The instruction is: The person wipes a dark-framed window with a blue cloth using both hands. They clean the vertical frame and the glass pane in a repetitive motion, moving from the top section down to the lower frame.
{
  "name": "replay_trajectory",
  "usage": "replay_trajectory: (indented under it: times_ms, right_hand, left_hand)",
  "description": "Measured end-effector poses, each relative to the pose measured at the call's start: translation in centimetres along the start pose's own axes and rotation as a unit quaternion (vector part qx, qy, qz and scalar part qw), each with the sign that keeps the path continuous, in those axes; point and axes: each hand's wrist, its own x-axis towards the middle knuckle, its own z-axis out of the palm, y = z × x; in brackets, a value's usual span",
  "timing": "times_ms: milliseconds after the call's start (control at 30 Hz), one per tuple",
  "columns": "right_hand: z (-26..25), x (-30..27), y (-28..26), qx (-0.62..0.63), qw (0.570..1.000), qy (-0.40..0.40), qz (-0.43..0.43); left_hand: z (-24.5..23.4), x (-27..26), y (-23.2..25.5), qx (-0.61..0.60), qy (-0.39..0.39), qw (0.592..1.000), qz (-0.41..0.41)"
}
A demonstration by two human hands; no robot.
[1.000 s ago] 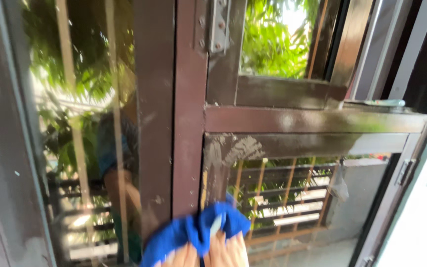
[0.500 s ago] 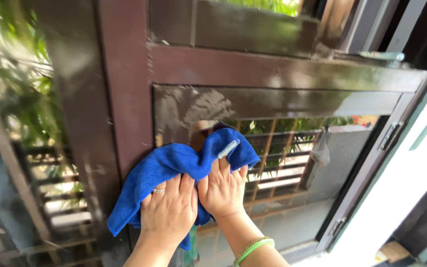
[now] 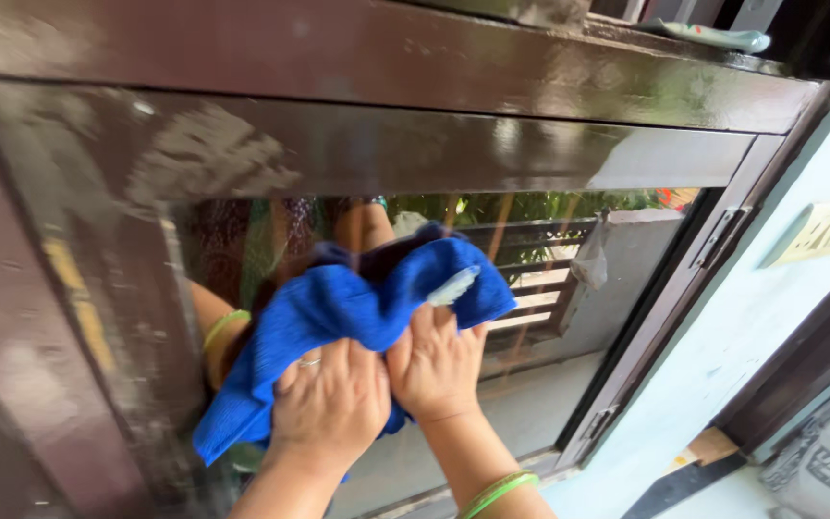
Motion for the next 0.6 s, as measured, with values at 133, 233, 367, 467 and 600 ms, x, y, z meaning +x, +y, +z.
replay_trajectory:
  times_ms: [133,233,367,467,600]
  right_hand:
    - [-1.0,-0.2,5.5,-0.055,0.995,0.054,-0.067]
    - [-1.9,-0.4,9.5,-0.059,0.987,0.104,-0.103]
    - [-1.7,-1.4,15.0,-0.058,0.998,0.006,-0.029]
    - [-1.3,-3.1,18.1,-0.082,0.992,-0.071,0.059]
    - [-0.8,-7.4,19.5,-0.098,0.992,-0.024,0.082]
  left_hand:
    - [3.4,0.7,3.7,-0.022,0.019,0.999,0.028]
    - [5.4,1.5,6.5,-0.031,0.004,0.998,0.05]
    - [8.1,2.2,9.3,-0.1,-0.004,0.991,0.085]
    - [10.1,2.1,11.3,-0.137,-0.039,0.984,0.112]
    - [12.6,0.6,13.1,-0.119,-0.077,0.972,0.186]
